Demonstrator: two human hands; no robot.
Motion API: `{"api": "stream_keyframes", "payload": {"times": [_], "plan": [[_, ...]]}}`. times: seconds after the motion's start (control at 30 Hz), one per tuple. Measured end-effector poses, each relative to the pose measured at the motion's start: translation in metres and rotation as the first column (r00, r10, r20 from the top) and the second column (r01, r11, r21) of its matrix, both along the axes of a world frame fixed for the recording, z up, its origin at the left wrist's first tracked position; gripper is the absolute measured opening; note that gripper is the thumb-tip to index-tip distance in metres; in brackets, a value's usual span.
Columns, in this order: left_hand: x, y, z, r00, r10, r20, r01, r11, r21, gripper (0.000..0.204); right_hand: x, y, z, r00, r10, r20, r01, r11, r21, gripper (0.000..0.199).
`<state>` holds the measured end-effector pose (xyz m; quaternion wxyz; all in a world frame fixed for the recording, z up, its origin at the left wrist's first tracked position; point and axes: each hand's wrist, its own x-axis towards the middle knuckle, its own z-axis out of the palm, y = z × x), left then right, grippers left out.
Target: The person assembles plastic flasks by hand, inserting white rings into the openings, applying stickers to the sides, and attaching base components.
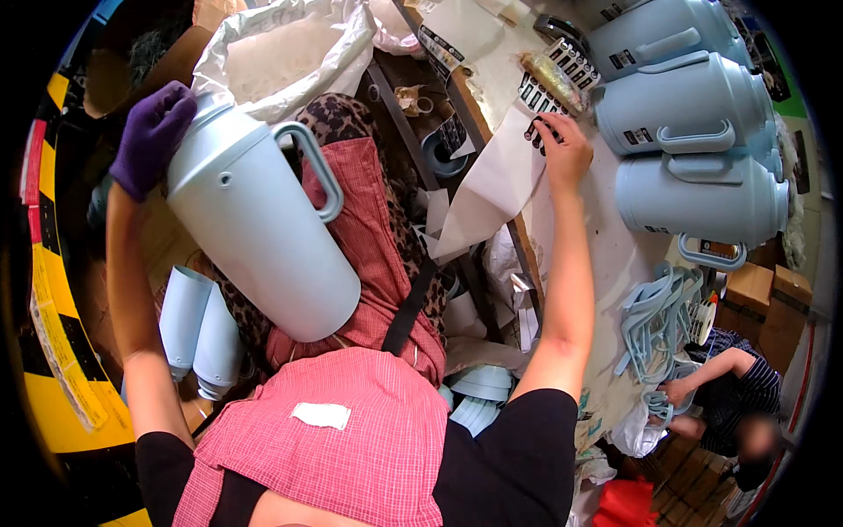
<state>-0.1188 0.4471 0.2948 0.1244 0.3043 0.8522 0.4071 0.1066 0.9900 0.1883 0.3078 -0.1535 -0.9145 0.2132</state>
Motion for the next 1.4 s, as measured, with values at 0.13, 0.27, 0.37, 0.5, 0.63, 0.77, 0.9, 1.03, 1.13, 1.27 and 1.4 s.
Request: {"api": "stream_keyframes", "payload": {"times": [0.13,0.27,0.37,0.5,0.63,0.77,0.9,1.03,1.13,1.27,1.4], "plan": [[0.022,0.005,0.043,0.933,-0.19,0.305,0.134,0.972,0.193,0.038,0.003,-0.002,0.002,0.999,0.032,-0.028,-0.028,0.988,0.155,0.012],[-0.003,0.005,0.006,0.986,-0.164,0.026,0.161,0.983,0.085,0.04,0.008,-0.011,0.013,0.998,-0.006,0.068,-0.008,0.978,0.209,0.008],[-0.006,0.023,-0.016,0.964,0.133,-0.231,-0.198,0.939,-0.282,0.047,0.016,-0.044,0.032,0.998,0.037,0.047,-0.046,0.976,0.214,0.006],[-0.027,0.023,-0.098,0.834,0.209,0.51,-0.497,0.684,0.533,0.049,0.038,-0.151,0.082,0.991,0.131,-0.024,-0.134,0.972,-0.191,0.006],[0.042,0.019,-0.082,0.852,0.492,0.177,-0.377,0.343,0.86,0.023,0.04,-0.235,0.099,0.957,0.248,-0.152,-0.274,0.593,-0.757,0.006],[0.128,0.001,-0.059,0.877,0.474,0.074,-0.374,0.579,0.724,0.03,-0.006,-0.305,0.085,0.87,0.382,-0.31,-0.418,0.241,-0.876,0.007],[0.146,0.008,-0.058,0.837,0.473,-0.277,-0.327,0.836,0.441,0.037,-0.038,-0.339,0.073,0.875,0.352,-0.332,-0.392,0.114,-0.913,0.008],[0.141,0.008,-0.048,0.842,0.441,-0.31,-0.326,0.875,0.357,0.039,-0.049,-0.346,0.068,0.914,0.331,-0.236,-0.312,0.2,-0.929,0.01],[0.135,0.014,-0.041,0.851,0.406,-0.332,-0.324,0.905,0.276,0.034,-0.054,-0.346,0.064,0.917,0.337,-0.213,-0.304,0.247,-0.92,0.012],[0.126,0.019,-0.05,0.844,0.446,-0.296,-0.374,0.887,0.272,0.016,-0.06,-0.345,0.059,0.926,0.33,-0.182,-0.273,0.253,-0.928,0.013],[0.118,0.023,-0.055,0.758,0.473,-0.45,-0.434,0.88,0.194,0.022,-0.069,-0.343,0.053,0.923,0.342,-0.176,-0.274,0.264,-0.925,0.012]]}}
